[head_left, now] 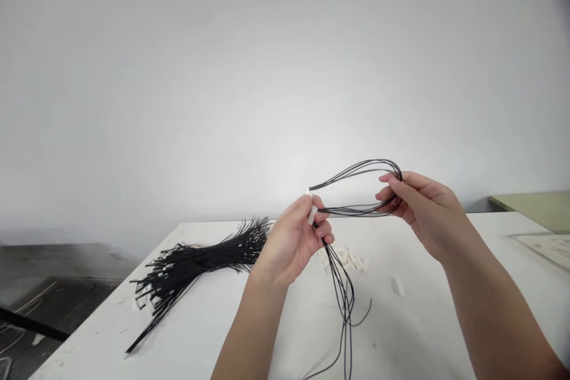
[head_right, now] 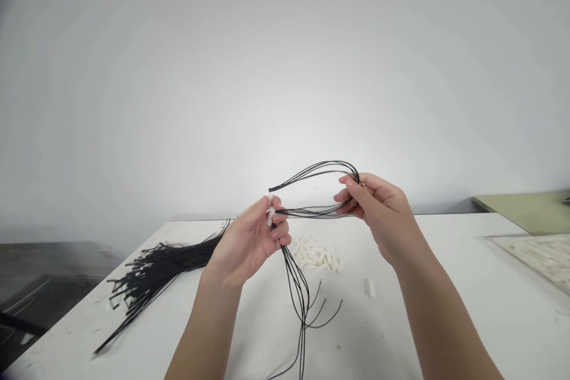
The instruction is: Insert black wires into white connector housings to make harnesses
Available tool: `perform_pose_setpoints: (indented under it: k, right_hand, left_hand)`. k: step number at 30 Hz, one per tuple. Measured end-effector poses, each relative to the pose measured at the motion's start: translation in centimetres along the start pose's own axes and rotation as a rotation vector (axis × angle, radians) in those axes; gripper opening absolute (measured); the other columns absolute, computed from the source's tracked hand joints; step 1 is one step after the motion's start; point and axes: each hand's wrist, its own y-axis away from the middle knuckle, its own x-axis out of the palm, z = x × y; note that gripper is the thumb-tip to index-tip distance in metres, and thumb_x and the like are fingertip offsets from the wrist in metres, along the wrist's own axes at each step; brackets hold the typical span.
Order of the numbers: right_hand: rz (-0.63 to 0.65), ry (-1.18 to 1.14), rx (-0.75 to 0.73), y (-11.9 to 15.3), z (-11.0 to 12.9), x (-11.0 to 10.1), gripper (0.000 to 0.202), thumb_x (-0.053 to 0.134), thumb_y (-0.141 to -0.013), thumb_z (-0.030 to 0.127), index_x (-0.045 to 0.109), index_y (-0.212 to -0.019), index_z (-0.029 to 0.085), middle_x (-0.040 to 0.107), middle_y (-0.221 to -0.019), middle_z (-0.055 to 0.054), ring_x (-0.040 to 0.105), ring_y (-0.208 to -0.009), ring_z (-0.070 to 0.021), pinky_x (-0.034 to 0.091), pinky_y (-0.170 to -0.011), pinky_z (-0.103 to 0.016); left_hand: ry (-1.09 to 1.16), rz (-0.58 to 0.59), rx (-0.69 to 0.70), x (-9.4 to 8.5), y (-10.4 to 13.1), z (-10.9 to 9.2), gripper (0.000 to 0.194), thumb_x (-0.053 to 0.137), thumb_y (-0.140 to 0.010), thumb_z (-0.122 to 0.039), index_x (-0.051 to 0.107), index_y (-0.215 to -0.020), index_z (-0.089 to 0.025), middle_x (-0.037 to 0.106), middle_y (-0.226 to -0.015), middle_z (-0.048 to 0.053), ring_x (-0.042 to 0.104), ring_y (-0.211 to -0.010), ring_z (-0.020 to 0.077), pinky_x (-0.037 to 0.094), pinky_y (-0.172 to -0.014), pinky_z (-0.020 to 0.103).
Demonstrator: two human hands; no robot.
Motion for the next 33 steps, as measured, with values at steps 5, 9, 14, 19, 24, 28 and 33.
perform_pose_setpoints:
  k: [5, 9, 14, 19, 24, 28, 33]
  right_hand:
    - [-0.001, 0.154, -0.118, 0.3, 0.5, -0.6, 0.044, 0.076, -0.072, 0.051, 0.067, -0.104, 0.023, 0.067, -0.079, -0.003, 0.064, -0.072, -0.0165, 0.054, -0.065, -0.029]
    - [0.105, 0.182, -0.129, 0.4, 0.8, -1.1, 0.045, 0.076, -0.072, 0.048, 0.065, -0.109, 0.024, 0.067, -0.082, -0.003, 0.062, -0.070, -0.0151, 0.052, -0.064, -0.029]
    - [0.062, 0.276, -0.216, 0.8, 1.0, -1.0, 0.048, 0.077, -0.071, 0.047, 0.064, -0.113, 0.029, 0.062, -0.121, -0.007, 0.065, -0.094, -0.0216, 0.056, -0.075, -0.035]
    - [0.125, 0.586, -0.635, 2.4, 1.4, 0.2, 0.035, 0.065, -0.084, 0.036, 0.062, -0.119, 0.032, 0.063, -0.119, -0.003, 0.060, -0.108, -0.0217, 0.052, -0.092, -0.040]
    - [0.401, 0.730, -0.496, 3.4, 1.1, 1.7, 0.030, 0.055, -0.092, 0.037, 0.062, -0.121, 0.035, 0.067, -0.094, -0.002, 0.062, -0.074, -0.0159, 0.049, -0.055, -0.028]
    - [0.104, 0.463, -0.473, 2.2, 0.8, 1.1, 0.018, 0.057, -0.090, 0.036, 0.065, -0.105, 0.029, 0.063, -0.077, 0.000, 0.060, -0.066, -0.0132, 0.051, -0.058, -0.028]
    - [-0.401, -0.126, -0.467, -0.2, 0.9, -1.0, 0.019, 0.066, -0.084, 0.033, 0.057, -0.097, 0.025, 0.066, -0.083, 0.001, 0.068, -0.082, -0.0168, 0.054, -0.091, -0.044]
  left_hand:
    - [-0.122, 0.014, 0.037, -0.4, -0.2, 0.2, 0.025, 0.051, -0.092, -0.039, 0.053, -0.083, -0.016, 0.039, -0.071, -0.002, 0.039, -0.056, 0.0065, 0.038, -0.058, 0.023]
    - [-0.151, -0.008, 0.070, -0.5, -0.2, 0.3, 0.025, 0.052, -0.092, -0.039, 0.053, -0.082, -0.016, 0.039, -0.072, -0.002, 0.040, -0.056, 0.0065, 0.038, -0.058, 0.023]
    - [-0.180, -0.052, 0.098, -0.6, -0.1, 0.1, 0.025, 0.050, -0.092, -0.040, 0.053, -0.082, -0.017, 0.039, -0.072, -0.002, 0.038, -0.056, 0.0066, 0.037, -0.058, 0.024]
    - [-0.463, 0.022, 0.073, -0.5, 0.1, 0.6, 0.030, 0.049, -0.092, -0.046, 0.053, -0.081, -0.018, 0.036, -0.067, -0.003, 0.035, -0.056, 0.0076, 0.033, -0.059, 0.024]
    - [-0.721, 0.118, 0.044, -0.2, 0.8, 1.0, 0.031, 0.049, -0.091, -0.048, 0.057, -0.082, -0.019, 0.039, -0.060, -0.002, 0.035, -0.059, 0.0107, 0.032, -0.058, 0.024]
    - [-0.663, 0.015, 0.107, -1.6, 1.1, -0.7, 0.020, 0.056, -0.089, -0.038, 0.062, -0.091, -0.020, 0.040, -0.063, -0.003, 0.038, -0.057, 0.0084, 0.033, -0.056, 0.021]
    - [-0.385, -0.243, 0.325, -5.1, 0.9, -4.1, 0.013, 0.061, -0.085, -0.028, 0.060, -0.082, -0.016, 0.042, -0.066, -0.002, 0.039, -0.054, 0.0072, 0.040, -0.054, 0.021]
